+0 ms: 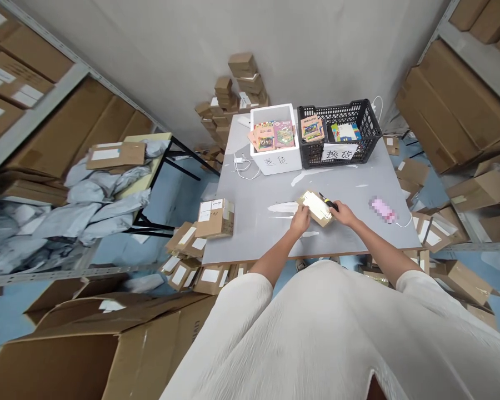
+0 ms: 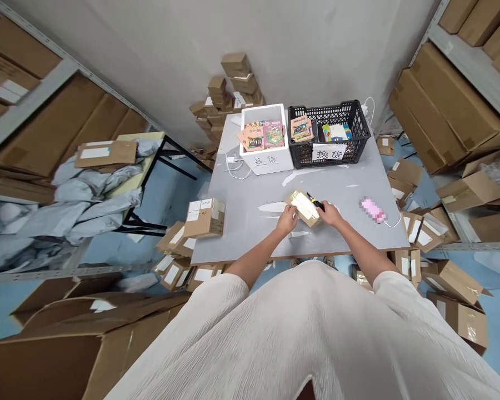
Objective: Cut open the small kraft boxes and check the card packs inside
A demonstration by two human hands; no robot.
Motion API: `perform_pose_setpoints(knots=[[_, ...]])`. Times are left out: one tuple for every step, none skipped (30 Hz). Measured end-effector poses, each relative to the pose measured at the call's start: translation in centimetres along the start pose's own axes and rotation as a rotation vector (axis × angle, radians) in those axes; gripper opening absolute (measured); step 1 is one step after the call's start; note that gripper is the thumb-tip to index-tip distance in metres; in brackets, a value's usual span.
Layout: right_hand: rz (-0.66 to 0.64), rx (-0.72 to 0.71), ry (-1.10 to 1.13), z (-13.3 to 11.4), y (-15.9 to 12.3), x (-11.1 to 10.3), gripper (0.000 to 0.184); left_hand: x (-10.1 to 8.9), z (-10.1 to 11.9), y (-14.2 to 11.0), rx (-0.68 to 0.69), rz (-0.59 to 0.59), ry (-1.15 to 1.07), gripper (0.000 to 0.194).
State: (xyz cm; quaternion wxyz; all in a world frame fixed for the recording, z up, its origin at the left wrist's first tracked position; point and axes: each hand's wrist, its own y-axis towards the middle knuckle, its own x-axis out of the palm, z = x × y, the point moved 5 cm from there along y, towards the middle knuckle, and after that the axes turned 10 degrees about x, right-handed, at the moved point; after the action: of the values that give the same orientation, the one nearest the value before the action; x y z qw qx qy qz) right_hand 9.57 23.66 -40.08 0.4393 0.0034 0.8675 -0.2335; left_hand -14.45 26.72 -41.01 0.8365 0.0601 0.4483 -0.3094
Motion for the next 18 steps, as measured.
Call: perform_pose_setpoints(knots=[[0.004,0.023,0.022,0.2,0.1,-0.1,0.042,0.0,0.3,0.5,0.025,0.012,-0.027,0.043],[0.008,0.055,0.044,0.5,0.3,-0.2,0.041,0.1,0.6,1.0,0.046,0.019,-0.049,0.044],[0.014,0.095,0.068,0.8,0.5,-0.4,0.041,0.2,1.0,1.6,0.061,0.023,-0.068,0.046],[0.021,0.14,0.094,1.1,0.7,-0.6,0.041,0.3,1.3,2.2,0.072,0.022,-0.084,0.048],[0.025,0.185,0.124,1.4,0.8,-0.8,0.041,0.5,1.7,2.9,0.077,0.02,-0.096,0.05],[0.027,0.224,0.156,1.6,0.9,-1.0,0.04,0.7,2.0,3.5,0.08,0.02,-0.104,0.053],[0.028,0.253,0.187,1.8,0.9,-1.1,0.04,0.9,2.4,4.2,0.081,0.02,-0.107,0.055],[0.026,0.274,0.215,1.8,0.8,-1.2,0.04,1.1,2.7,4.8,0.083,0.02,-0.106,0.059],[0.024,0.287,0.239,1.9,0.8,-1.3,0.04,1.3,2.9,5.3,0.084,0.019,-0.102,0.062],[0.022,0.298,0.26,1.9,0.6,-1.3,0.039,1.4,3.1,5.8,0.083,0.015,-0.096,0.066],[0.018,0.308,0.284,2.0,0.5,-1.3,0.039,1.6,3.4,6.2,0.084,0.008,-0.089,0.07],[0.012,0.322,0.312,2.1,0.4,-1.2,0.038,1.8,3.6,6.6,0.084,-0.001,-0.08,0.074],[0.003,0.336,0.347,2.3,0.2,-1.2,0.037,2.0,3.8,6.9,0.083,-0.012,-0.071,0.078],[-0.008,0.35,0.388,2.5,0.1,-1.1,0.036,2.2,4.1,7.2,0.081,-0.025,-0.06,0.081],[-0.017,0.363,0.431,2.7,0.0,-1.1,0.034,2.3,4.5,7.4,0.078,-0.037,-0.049,0.083],[-0.025,0.376,0.474,2.9,-0.2,-1.1,0.033,2.5,4.9,7.6,0.076,-0.05,-0.037,0.085],[-0.029,0.385,0.517,3.2,-0.3,-1.2,0.031,2.7,5.4,7.9,0.074,-0.062,-0.024,0.087],[-0.033,0.394,0.561,3.5,-0.5,-1.2,0.03,2.9,6.0,8.1,0.074,-0.073,-0.011,0.089]])
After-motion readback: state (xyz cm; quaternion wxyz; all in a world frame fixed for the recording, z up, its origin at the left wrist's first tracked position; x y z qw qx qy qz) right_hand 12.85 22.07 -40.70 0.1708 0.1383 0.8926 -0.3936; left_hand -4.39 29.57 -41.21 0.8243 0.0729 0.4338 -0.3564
